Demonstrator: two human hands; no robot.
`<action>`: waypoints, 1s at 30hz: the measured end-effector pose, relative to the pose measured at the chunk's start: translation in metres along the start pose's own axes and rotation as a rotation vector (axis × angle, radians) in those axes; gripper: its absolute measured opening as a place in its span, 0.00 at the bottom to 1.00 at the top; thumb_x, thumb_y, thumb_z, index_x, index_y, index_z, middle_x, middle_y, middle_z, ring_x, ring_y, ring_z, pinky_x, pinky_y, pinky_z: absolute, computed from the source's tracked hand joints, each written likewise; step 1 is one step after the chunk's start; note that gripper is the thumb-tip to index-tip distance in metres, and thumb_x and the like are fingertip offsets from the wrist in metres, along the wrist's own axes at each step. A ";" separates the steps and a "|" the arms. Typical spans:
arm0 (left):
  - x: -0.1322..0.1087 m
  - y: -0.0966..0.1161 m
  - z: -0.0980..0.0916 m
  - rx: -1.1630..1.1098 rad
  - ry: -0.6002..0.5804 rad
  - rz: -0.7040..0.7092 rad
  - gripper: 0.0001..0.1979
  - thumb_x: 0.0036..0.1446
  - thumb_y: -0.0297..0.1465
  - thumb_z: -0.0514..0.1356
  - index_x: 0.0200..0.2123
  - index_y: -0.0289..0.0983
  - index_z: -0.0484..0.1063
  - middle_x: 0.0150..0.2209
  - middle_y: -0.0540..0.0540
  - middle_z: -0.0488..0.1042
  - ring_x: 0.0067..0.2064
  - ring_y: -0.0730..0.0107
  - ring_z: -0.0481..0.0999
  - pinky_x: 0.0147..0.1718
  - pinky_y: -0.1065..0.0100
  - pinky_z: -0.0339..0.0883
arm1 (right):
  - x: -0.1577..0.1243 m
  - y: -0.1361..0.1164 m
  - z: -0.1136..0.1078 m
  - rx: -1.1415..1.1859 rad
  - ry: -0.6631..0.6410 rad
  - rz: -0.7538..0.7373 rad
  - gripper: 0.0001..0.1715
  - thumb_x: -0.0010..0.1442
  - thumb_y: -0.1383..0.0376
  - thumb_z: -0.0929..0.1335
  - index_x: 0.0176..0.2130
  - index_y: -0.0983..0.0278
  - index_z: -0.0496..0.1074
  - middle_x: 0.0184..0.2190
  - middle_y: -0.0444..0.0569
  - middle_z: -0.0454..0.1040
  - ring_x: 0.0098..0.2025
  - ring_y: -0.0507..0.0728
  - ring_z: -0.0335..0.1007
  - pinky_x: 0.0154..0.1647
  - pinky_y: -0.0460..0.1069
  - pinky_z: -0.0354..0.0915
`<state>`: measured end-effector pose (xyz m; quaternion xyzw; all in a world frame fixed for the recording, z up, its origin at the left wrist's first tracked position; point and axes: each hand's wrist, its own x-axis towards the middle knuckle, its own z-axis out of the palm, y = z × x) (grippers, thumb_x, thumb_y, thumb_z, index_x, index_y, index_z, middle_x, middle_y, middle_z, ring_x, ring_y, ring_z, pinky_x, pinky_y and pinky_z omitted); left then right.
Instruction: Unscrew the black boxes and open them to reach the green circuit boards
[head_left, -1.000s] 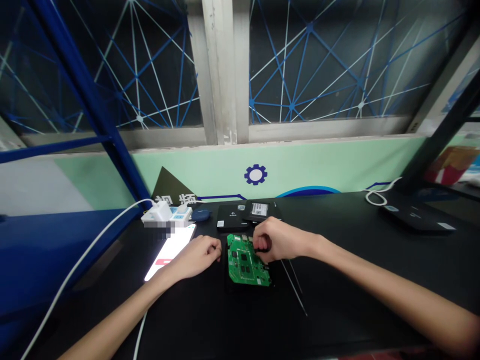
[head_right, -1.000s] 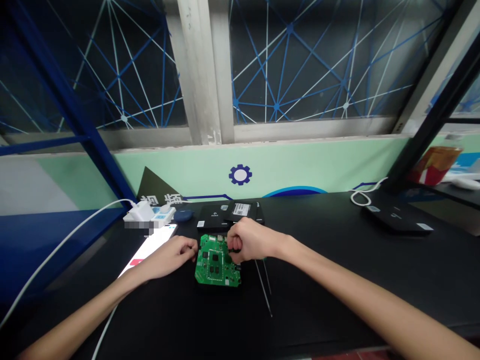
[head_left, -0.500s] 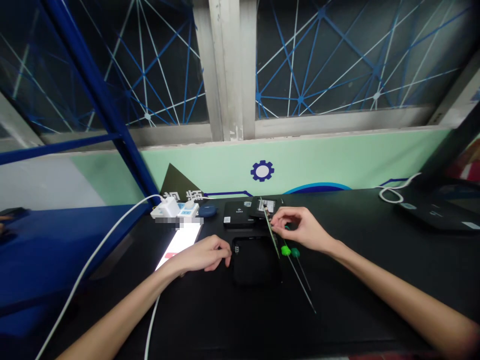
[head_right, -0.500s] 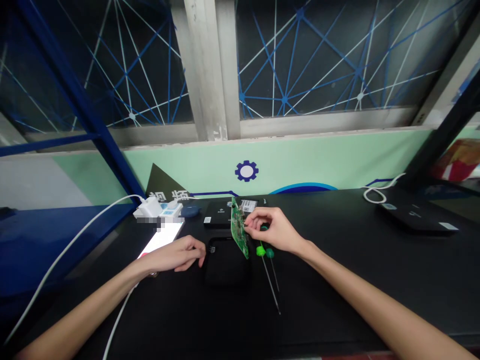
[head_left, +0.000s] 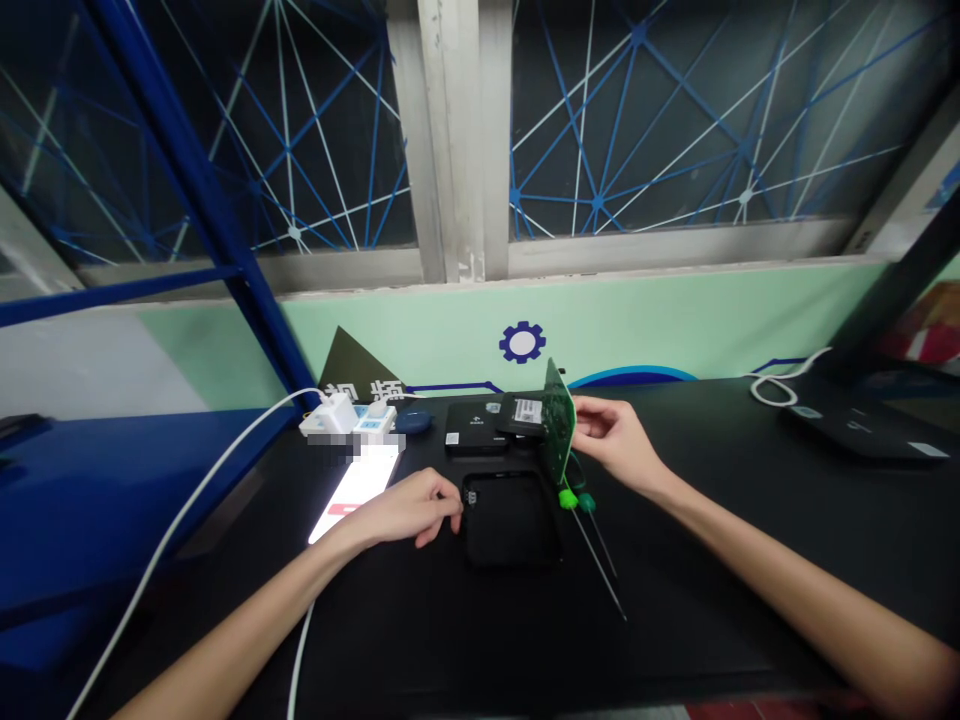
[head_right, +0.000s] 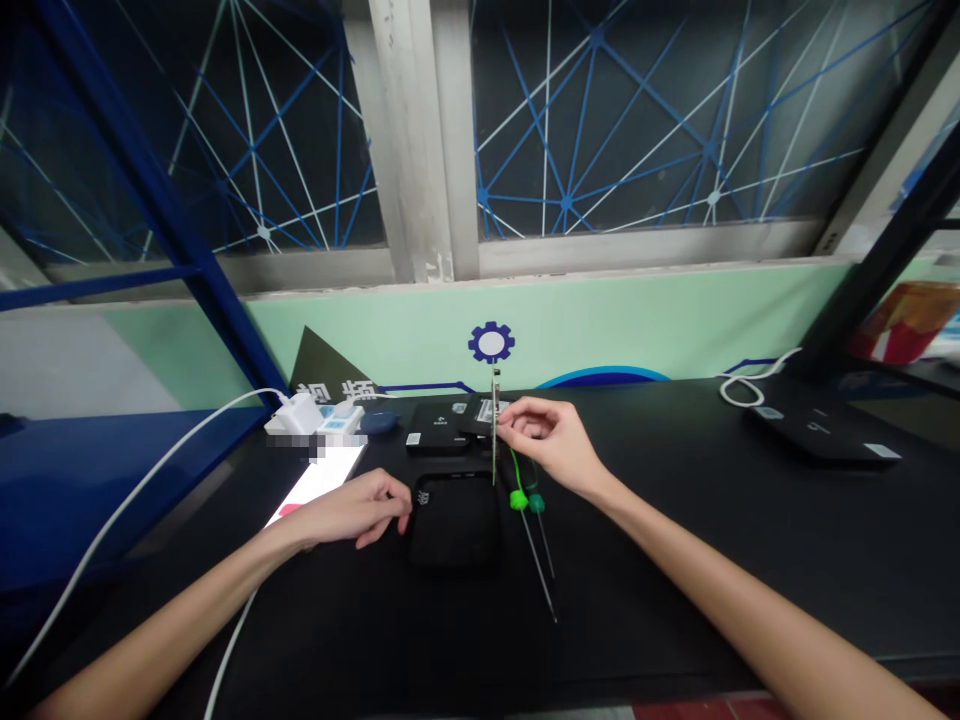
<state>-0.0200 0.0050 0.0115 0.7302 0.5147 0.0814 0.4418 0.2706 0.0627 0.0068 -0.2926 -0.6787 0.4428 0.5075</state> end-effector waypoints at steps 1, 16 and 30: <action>0.000 0.000 0.000 -0.004 0.003 -0.004 0.18 0.62 0.37 0.51 0.26 0.35 0.74 0.11 0.55 0.62 0.17 0.75 0.58 0.25 0.74 0.55 | 0.001 0.000 -0.001 0.004 0.009 -0.003 0.14 0.50 0.59 0.77 0.33 0.64 0.76 0.22 0.41 0.68 0.23 0.50 0.63 0.28 0.47 0.66; 0.005 -0.005 0.001 -0.092 -0.016 -0.017 0.14 0.56 0.33 0.51 0.26 0.34 0.73 0.11 0.54 0.63 0.14 0.77 0.53 0.17 0.74 0.47 | -0.001 0.002 0.002 -0.095 -0.031 0.055 0.22 0.47 0.50 0.77 0.33 0.64 0.77 0.16 0.41 0.64 0.22 0.52 0.62 0.22 0.47 0.62; 0.004 -0.003 -0.002 -0.125 -0.034 0.005 0.13 0.54 0.32 0.51 0.26 0.34 0.72 0.11 0.54 0.64 0.13 0.79 0.53 0.16 0.75 0.46 | -0.011 -0.002 0.017 -0.361 -0.286 0.079 0.11 0.55 0.60 0.72 0.32 0.67 0.75 0.15 0.33 0.48 0.18 0.45 0.40 0.20 0.45 0.43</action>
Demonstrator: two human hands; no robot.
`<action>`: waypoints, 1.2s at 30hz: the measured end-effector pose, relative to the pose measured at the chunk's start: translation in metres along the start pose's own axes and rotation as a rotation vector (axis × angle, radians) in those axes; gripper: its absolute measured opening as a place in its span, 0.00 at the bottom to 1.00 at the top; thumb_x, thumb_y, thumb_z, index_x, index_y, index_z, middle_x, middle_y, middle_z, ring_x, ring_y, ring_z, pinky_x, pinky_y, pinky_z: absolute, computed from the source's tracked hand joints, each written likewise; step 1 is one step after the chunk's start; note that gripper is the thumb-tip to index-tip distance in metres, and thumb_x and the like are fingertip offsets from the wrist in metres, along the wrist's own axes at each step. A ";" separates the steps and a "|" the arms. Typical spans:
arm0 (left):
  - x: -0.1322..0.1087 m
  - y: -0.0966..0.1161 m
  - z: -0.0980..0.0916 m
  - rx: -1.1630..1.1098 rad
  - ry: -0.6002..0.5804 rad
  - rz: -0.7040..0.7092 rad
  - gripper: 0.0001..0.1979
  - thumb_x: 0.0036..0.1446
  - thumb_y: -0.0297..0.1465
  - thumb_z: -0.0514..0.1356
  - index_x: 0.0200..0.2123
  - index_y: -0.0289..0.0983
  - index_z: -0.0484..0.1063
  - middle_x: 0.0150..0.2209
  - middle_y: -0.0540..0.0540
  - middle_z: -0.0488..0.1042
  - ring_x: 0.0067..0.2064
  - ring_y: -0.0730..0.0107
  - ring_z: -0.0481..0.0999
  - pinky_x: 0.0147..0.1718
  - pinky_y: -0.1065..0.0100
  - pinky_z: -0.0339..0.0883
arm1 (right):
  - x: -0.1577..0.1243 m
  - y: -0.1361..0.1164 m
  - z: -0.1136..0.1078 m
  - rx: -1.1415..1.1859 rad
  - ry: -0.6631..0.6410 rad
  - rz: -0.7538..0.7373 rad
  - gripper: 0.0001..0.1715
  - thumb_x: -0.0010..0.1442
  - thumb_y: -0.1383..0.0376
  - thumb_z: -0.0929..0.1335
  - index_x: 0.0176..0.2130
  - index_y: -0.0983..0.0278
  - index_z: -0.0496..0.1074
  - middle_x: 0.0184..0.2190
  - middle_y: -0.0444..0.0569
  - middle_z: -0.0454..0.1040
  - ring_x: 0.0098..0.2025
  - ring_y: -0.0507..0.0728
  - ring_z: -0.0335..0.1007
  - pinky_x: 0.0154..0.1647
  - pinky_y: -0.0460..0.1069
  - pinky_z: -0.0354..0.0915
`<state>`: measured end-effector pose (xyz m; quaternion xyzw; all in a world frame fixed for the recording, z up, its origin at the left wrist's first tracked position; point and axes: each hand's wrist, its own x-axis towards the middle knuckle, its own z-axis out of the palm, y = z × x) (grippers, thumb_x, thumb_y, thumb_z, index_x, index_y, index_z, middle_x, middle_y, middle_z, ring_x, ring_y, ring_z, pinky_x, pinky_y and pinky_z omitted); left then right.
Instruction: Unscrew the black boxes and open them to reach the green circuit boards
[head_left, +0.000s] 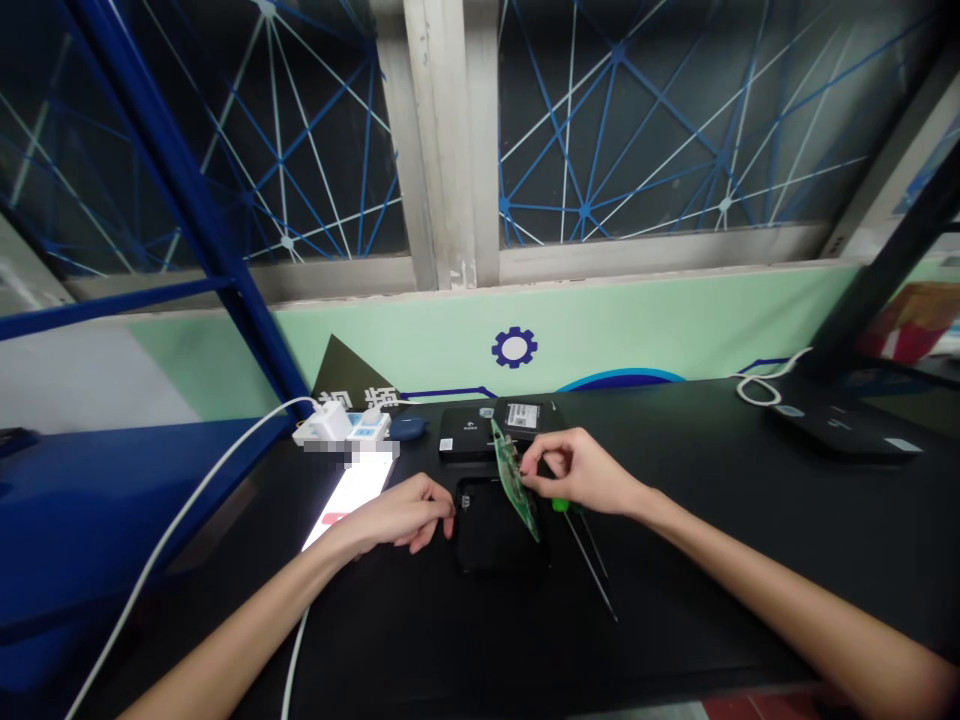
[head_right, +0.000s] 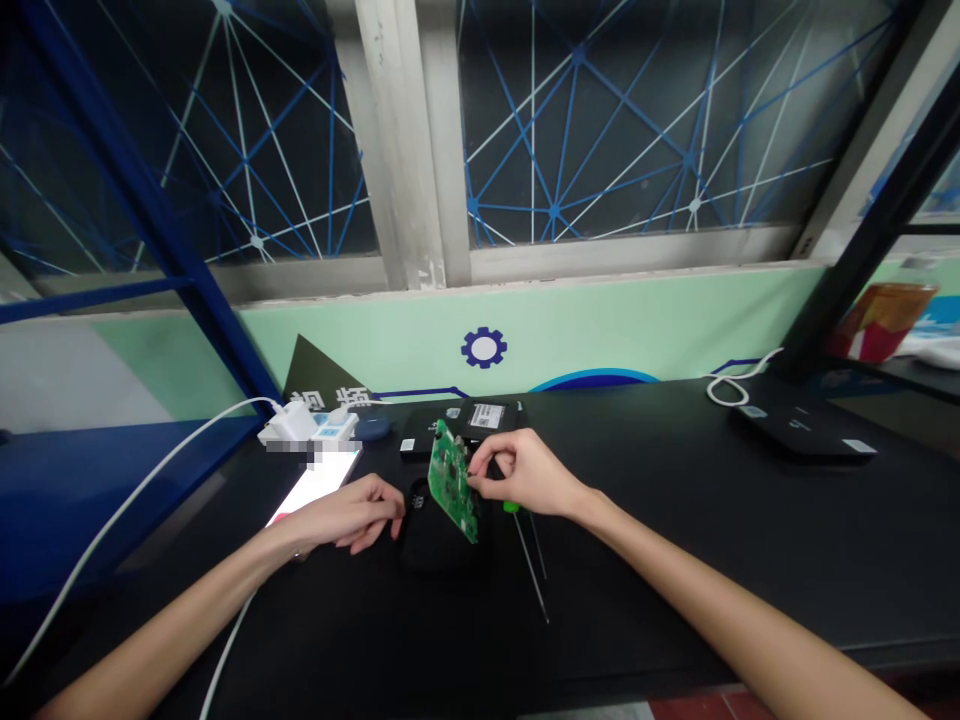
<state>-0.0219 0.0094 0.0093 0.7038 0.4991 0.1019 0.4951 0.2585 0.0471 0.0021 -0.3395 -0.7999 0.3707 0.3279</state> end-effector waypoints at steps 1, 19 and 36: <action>0.000 0.000 0.000 0.000 -0.002 0.002 0.13 0.55 0.32 0.51 0.26 0.34 0.73 0.11 0.54 0.64 0.13 0.79 0.52 0.16 0.75 0.45 | 0.000 0.000 0.001 -0.035 -0.014 -0.010 0.10 0.55 0.60 0.72 0.32 0.66 0.75 0.14 0.33 0.50 0.18 0.45 0.40 0.19 0.44 0.44; 0.001 -0.003 -0.002 -0.010 -0.030 0.014 0.14 0.58 0.33 0.52 0.27 0.34 0.74 0.12 0.55 0.64 0.13 0.80 0.53 0.14 0.76 0.44 | -0.002 -0.001 0.011 -0.400 -0.120 -0.158 0.04 0.49 0.70 0.72 0.29 0.63 0.76 0.29 0.42 0.76 0.28 0.50 0.67 0.28 0.44 0.60; 0.002 -0.002 0.000 -0.009 -0.027 -0.002 0.13 0.58 0.36 0.53 0.28 0.35 0.72 0.14 0.54 0.66 0.12 0.81 0.54 0.13 0.77 0.45 | -0.005 -0.002 0.011 -0.449 -0.112 -0.190 0.06 0.46 0.74 0.70 0.28 0.64 0.74 0.26 0.41 0.70 0.25 0.48 0.64 0.26 0.43 0.60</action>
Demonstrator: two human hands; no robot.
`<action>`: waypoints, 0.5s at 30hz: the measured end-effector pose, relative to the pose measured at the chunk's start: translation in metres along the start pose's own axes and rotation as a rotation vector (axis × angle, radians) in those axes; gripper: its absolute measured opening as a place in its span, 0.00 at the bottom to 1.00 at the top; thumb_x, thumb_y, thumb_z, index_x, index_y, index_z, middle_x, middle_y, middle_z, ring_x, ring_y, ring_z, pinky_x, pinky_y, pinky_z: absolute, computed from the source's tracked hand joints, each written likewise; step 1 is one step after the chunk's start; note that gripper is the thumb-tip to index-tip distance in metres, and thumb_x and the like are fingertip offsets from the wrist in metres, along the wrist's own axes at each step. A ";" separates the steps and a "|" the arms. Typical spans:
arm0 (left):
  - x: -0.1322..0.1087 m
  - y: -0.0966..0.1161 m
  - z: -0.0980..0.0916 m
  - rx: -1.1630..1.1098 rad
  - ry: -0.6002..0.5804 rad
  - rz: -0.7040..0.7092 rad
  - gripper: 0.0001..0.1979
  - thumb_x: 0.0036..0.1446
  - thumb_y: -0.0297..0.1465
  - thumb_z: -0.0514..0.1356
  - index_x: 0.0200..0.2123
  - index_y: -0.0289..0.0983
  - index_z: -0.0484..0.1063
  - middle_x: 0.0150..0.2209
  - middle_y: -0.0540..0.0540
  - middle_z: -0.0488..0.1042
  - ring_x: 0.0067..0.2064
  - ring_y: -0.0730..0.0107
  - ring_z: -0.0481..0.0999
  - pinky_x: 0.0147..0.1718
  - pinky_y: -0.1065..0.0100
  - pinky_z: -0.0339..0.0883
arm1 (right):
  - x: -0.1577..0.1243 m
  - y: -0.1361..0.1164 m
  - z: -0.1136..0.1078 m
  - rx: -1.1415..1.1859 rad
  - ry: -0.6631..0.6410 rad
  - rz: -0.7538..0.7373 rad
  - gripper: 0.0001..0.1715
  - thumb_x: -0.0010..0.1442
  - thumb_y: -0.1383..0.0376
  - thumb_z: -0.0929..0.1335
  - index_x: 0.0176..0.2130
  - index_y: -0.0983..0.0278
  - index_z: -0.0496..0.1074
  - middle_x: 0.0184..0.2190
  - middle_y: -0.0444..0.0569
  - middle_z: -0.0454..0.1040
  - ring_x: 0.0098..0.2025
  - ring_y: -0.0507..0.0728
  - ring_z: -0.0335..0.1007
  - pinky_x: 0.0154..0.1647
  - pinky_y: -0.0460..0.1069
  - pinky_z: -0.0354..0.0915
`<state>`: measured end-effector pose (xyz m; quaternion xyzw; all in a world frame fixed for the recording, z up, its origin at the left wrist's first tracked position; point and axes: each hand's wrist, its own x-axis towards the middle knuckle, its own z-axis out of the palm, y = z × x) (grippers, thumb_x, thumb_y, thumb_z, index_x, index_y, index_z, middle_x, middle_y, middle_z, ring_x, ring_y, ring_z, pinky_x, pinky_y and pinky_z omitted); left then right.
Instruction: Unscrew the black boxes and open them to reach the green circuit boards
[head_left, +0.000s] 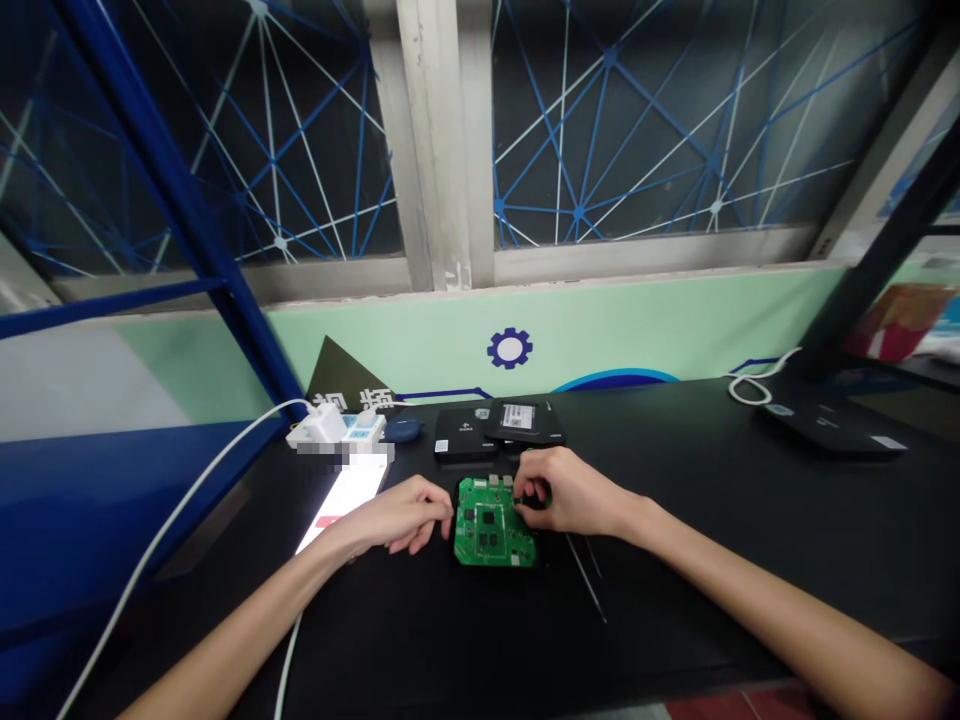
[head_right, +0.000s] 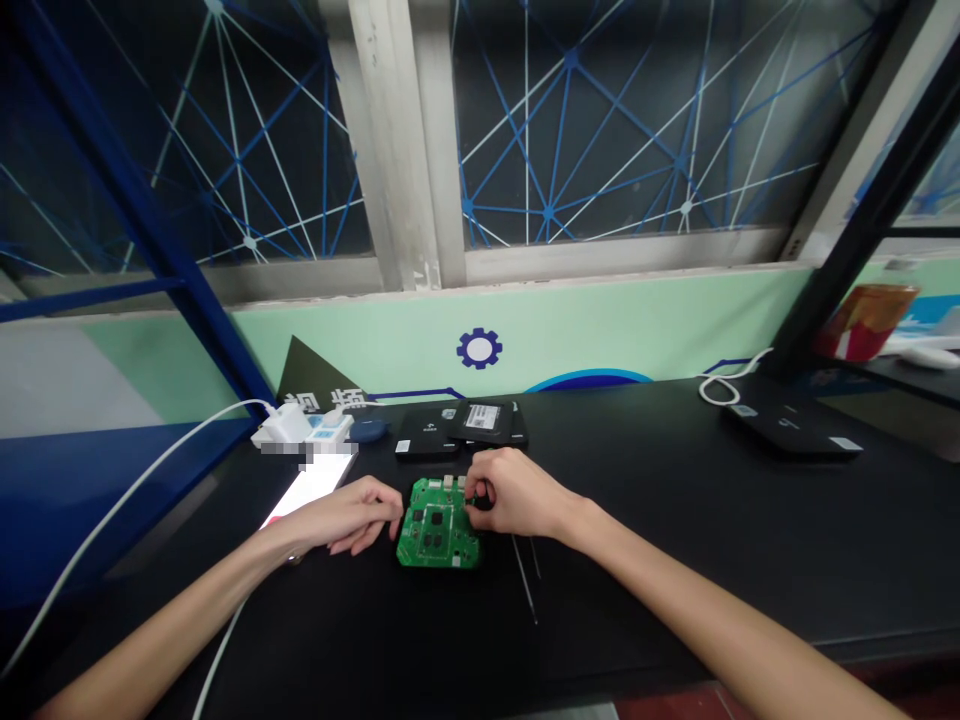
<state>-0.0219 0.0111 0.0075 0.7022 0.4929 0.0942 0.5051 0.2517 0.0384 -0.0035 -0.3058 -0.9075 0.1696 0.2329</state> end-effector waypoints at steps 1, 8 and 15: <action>0.000 0.000 0.000 0.005 -0.001 -0.003 0.13 0.58 0.36 0.53 0.28 0.35 0.72 0.14 0.54 0.66 0.12 0.81 0.54 0.13 0.77 0.45 | 0.000 0.000 0.000 -0.013 -0.007 -0.001 0.07 0.46 0.74 0.70 0.28 0.64 0.74 0.27 0.42 0.70 0.25 0.48 0.64 0.26 0.43 0.60; 0.000 0.001 0.001 0.016 0.012 0.000 0.14 0.59 0.37 0.53 0.28 0.35 0.72 0.14 0.55 0.66 0.12 0.81 0.54 0.13 0.77 0.45 | 0.001 -0.003 -0.003 -0.028 -0.024 -0.013 0.04 0.52 0.72 0.70 0.29 0.64 0.76 0.27 0.44 0.72 0.27 0.50 0.66 0.28 0.45 0.62; -0.001 0.000 0.001 0.019 0.007 -0.006 0.14 0.58 0.36 0.52 0.28 0.34 0.72 0.14 0.54 0.67 0.12 0.81 0.55 0.13 0.78 0.46 | 0.003 0.002 -0.011 -0.113 0.208 0.056 0.07 0.58 0.68 0.69 0.39 0.61 0.76 0.35 0.48 0.77 0.37 0.57 0.71 0.39 0.50 0.66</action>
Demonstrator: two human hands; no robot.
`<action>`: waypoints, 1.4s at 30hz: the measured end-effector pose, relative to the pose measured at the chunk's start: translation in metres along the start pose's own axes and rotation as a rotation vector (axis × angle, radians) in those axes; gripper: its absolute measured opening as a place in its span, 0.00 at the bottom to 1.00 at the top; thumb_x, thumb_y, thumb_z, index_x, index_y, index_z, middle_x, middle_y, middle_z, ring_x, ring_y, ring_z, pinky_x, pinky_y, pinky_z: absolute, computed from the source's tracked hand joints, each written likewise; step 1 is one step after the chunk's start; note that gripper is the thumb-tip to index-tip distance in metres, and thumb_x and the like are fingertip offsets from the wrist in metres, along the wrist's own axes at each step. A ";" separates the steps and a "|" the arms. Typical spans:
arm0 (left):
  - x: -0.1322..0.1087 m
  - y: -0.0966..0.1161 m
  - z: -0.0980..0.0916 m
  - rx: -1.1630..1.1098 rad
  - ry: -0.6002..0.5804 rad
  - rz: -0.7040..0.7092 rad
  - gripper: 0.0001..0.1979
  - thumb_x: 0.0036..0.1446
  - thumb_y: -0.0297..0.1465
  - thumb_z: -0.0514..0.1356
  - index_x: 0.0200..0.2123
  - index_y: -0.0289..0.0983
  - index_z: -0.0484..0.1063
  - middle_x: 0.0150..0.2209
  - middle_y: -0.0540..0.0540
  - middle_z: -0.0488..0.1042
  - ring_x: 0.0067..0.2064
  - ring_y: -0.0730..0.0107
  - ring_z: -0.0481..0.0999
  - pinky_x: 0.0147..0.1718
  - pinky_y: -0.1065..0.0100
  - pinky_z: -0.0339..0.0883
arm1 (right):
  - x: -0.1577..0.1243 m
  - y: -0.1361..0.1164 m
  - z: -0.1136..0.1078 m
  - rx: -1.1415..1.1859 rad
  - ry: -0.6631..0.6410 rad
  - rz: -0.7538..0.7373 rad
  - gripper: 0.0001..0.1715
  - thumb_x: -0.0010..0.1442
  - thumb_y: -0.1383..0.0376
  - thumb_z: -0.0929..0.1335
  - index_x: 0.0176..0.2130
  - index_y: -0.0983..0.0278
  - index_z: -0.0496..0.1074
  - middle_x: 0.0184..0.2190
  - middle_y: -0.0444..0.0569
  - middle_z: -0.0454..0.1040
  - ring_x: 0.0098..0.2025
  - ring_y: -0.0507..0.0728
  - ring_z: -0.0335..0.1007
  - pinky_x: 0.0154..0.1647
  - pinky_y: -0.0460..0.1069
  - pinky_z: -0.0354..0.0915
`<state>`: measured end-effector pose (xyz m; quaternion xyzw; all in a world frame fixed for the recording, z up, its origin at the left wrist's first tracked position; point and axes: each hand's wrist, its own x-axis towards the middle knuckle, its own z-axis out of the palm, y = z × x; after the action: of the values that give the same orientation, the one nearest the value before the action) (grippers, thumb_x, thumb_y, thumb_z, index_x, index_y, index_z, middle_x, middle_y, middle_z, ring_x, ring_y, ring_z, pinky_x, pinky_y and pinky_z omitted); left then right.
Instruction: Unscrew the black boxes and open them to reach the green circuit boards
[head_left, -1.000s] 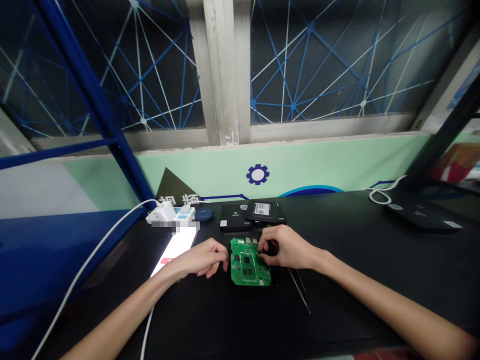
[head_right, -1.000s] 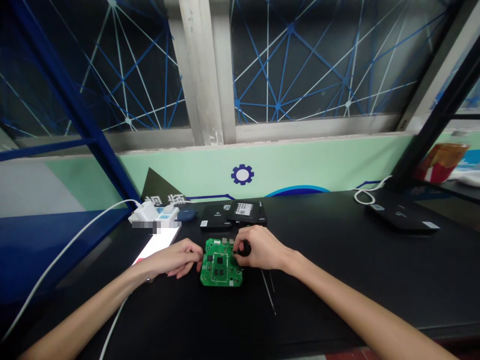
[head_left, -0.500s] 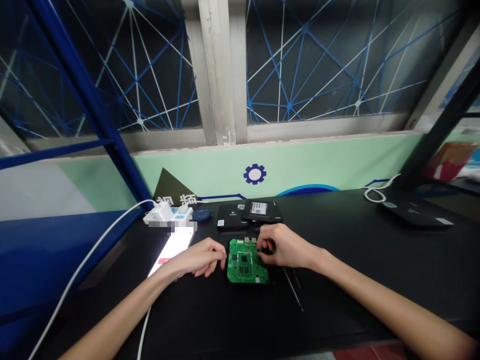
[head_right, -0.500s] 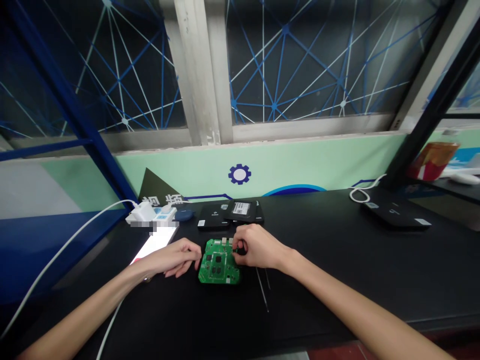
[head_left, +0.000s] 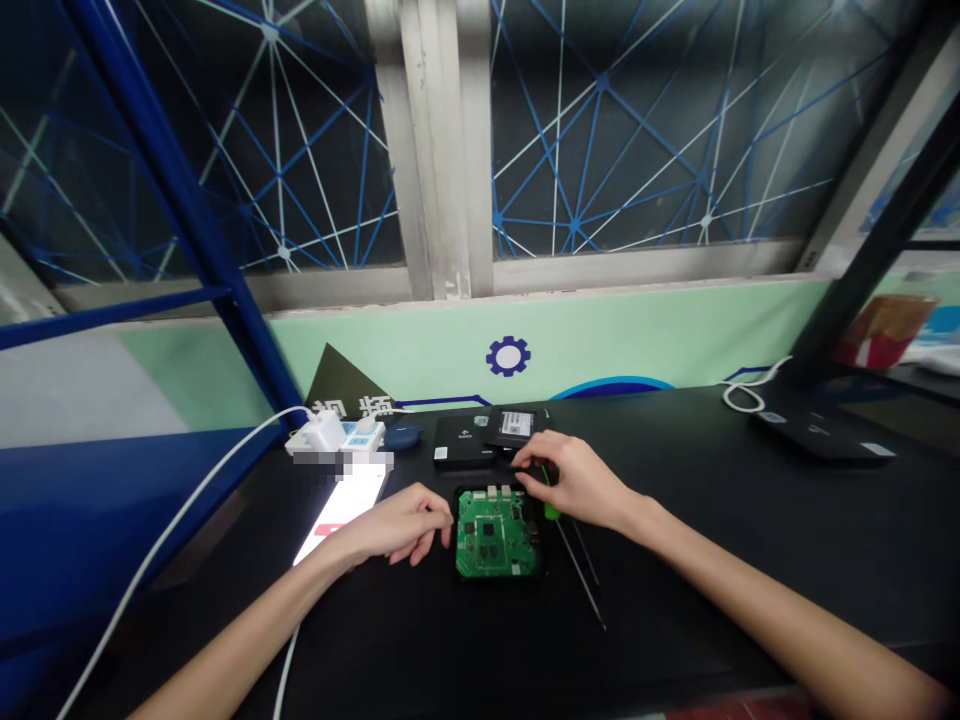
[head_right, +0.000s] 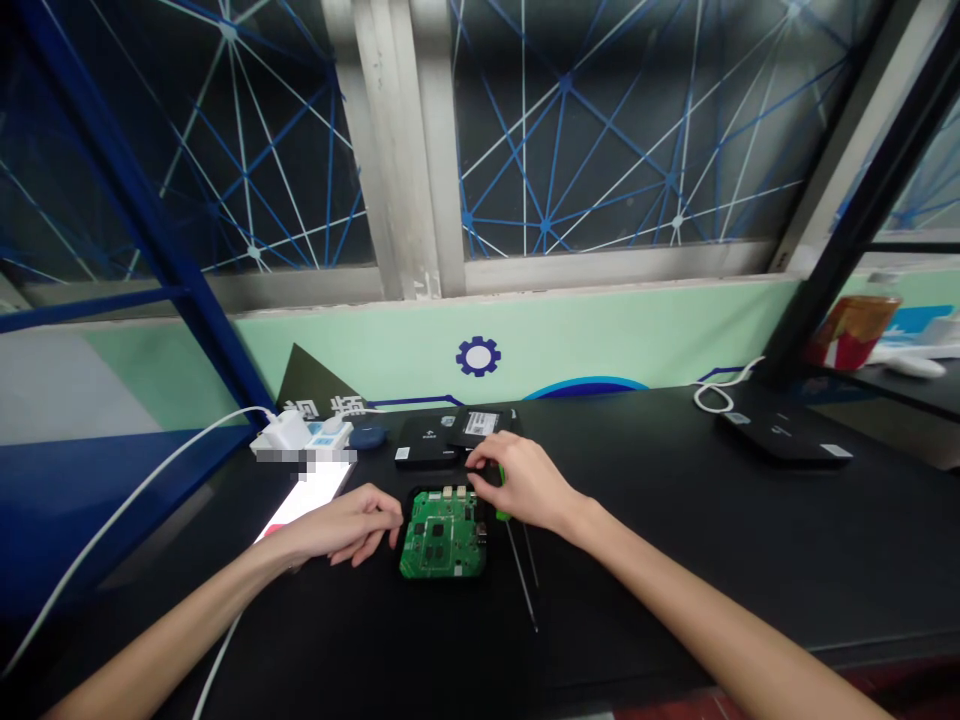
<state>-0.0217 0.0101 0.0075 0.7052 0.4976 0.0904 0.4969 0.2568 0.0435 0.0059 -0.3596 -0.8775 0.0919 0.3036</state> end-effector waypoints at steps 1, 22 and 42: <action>0.000 -0.001 0.000 -0.001 -0.003 0.003 0.14 0.58 0.35 0.52 0.28 0.34 0.72 0.14 0.54 0.67 0.12 0.81 0.55 0.13 0.77 0.46 | 0.001 0.002 -0.001 -0.021 0.033 0.012 0.08 0.58 0.67 0.69 0.40 0.61 0.75 0.37 0.49 0.77 0.40 0.58 0.71 0.41 0.52 0.66; 0.001 -0.001 -0.001 -0.031 -0.018 0.020 0.12 0.55 0.32 0.52 0.26 0.34 0.71 0.14 0.54 0.68 0.11 0.81 0.55 0.14 0.77 0.47 | 0.083 0.075 -0.004 -0.075 -0.287 0.135 0.49 0.39 0.50 0.79 0.55 0.67 0.68 0.47 0.59 0.75 0.47 0.67 0.72 0.46 0.56 0.67; 0.003 -0.009 -0.003 -0.070 -0.026 0.049 0.13 0.58 0.31 0.51 0.27 0.34 0.73 0.14 0.54 0.68 0.12 0.83 0.55 0.18 0.77 0.51 | 0.002 0.000 -0.022 0.129 -0.144 0.013 0.45 0.40 0.53 0.79 0.53 0.57 0.63 0.50 0.51 0.67 0.49 0.62 0.66 0.50 0.57 0.65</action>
<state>-0.0273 0.0149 0.0011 0.7005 0.4702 0.1104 0.5254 0.2688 0.0439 0.0245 -0.3375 -0.8870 0.1757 0.2615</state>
